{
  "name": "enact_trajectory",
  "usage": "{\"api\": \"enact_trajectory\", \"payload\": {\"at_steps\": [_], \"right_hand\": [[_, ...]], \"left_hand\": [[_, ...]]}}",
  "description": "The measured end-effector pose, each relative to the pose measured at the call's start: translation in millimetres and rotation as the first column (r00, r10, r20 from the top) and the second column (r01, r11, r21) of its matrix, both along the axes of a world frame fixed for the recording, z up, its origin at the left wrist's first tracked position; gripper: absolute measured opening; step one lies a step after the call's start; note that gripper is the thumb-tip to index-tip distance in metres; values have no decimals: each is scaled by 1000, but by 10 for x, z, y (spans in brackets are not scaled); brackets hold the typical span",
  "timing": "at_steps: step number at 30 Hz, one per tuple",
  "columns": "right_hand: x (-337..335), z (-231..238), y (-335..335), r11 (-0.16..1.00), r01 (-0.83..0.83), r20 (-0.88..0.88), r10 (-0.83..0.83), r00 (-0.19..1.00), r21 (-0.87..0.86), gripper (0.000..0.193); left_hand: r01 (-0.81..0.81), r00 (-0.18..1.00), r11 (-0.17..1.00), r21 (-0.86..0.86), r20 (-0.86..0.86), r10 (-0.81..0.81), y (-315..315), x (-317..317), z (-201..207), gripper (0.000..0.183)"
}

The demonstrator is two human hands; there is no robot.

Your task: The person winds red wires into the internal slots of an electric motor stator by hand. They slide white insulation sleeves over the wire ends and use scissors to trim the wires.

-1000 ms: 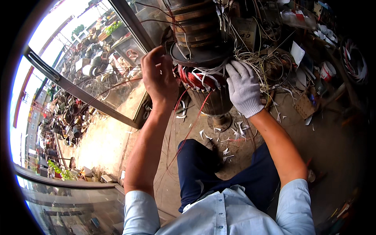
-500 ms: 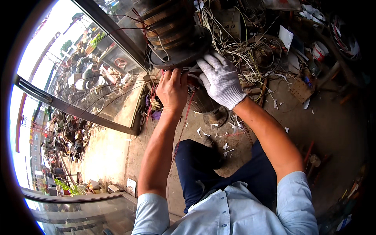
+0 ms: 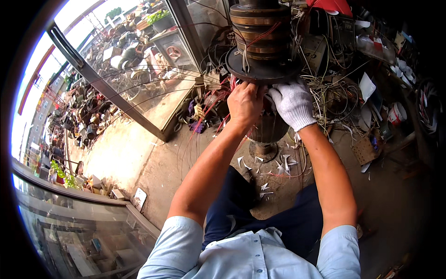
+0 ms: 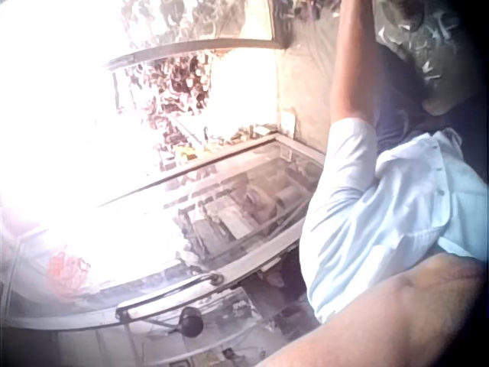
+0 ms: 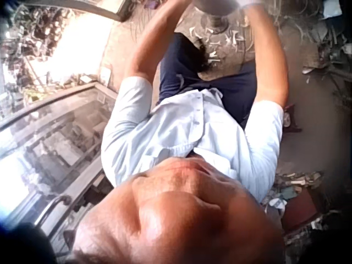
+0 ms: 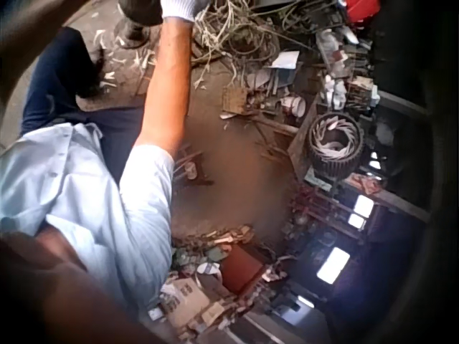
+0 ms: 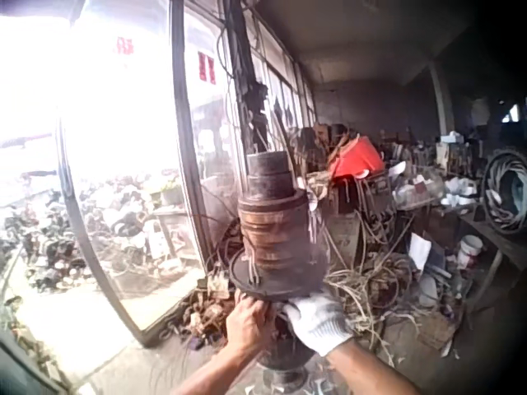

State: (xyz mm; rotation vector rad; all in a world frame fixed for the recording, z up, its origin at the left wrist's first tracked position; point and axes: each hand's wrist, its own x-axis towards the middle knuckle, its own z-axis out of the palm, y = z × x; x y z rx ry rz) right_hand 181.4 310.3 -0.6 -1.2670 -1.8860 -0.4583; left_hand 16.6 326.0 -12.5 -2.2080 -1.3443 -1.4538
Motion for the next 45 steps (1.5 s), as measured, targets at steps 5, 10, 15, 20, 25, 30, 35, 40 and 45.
{"api": "enact_trajectory", "payload": {"at_steps": [5, 10, 15, 20, 25, 30, 35, 40, 45], "right_hand": [[-13, 43, -92, 998, 51, 93, -47, 995, -44, 29], [-22, 110, -222, 984, 142, 201, -119, 972, -103, 39], [12, -90, -834, 995, 60, 122, -69, 990, 76, 42], [598, -781, -1532, 944, 313, 180, -292, 939, -106, 42], [1205, -1407, -2389, 656, 573, 238, -532, 813, -490, 40], [1174, -1381, -2486, 599, 496, -17, -648, 761, -629, 38], [1086, -1285, -2376, 621, 539, 183, -544, 819, -569, 35], [1261, -1415, -2348, 582, 517, 125, -581, 804, -627, 34], [1287, -1447, -2228, 627, 468, 61, -558, 828, -623, 32]], "left_hand": [[57, 993, 998, 26, -101, -54, -134, -125, -32, 24], [-11, 991, 999, -44, -135, 5, -208, -124, 79, 30], [57, 998, 998, -32, -28, -58, -519, -218, -26, 40], [146, 989, 983, -110, 12, -146, -1119, -630, -541, 51], [154, 988, 964, -217, 6, -156, -1705, -1122, -1165, 47], [119, 992, 957, -266, 82, -100, -1840, -1231, -1462, 34], [140, 982, 966, -215, 156, -108, -1796, -1163, -1456, 33], [152, 975, 930, -335, 202, -86, -1786, -1148, -1426, 45], [103, 994, 938, -331, 75, -83, -1662, -1145, -1491, 44]]}}
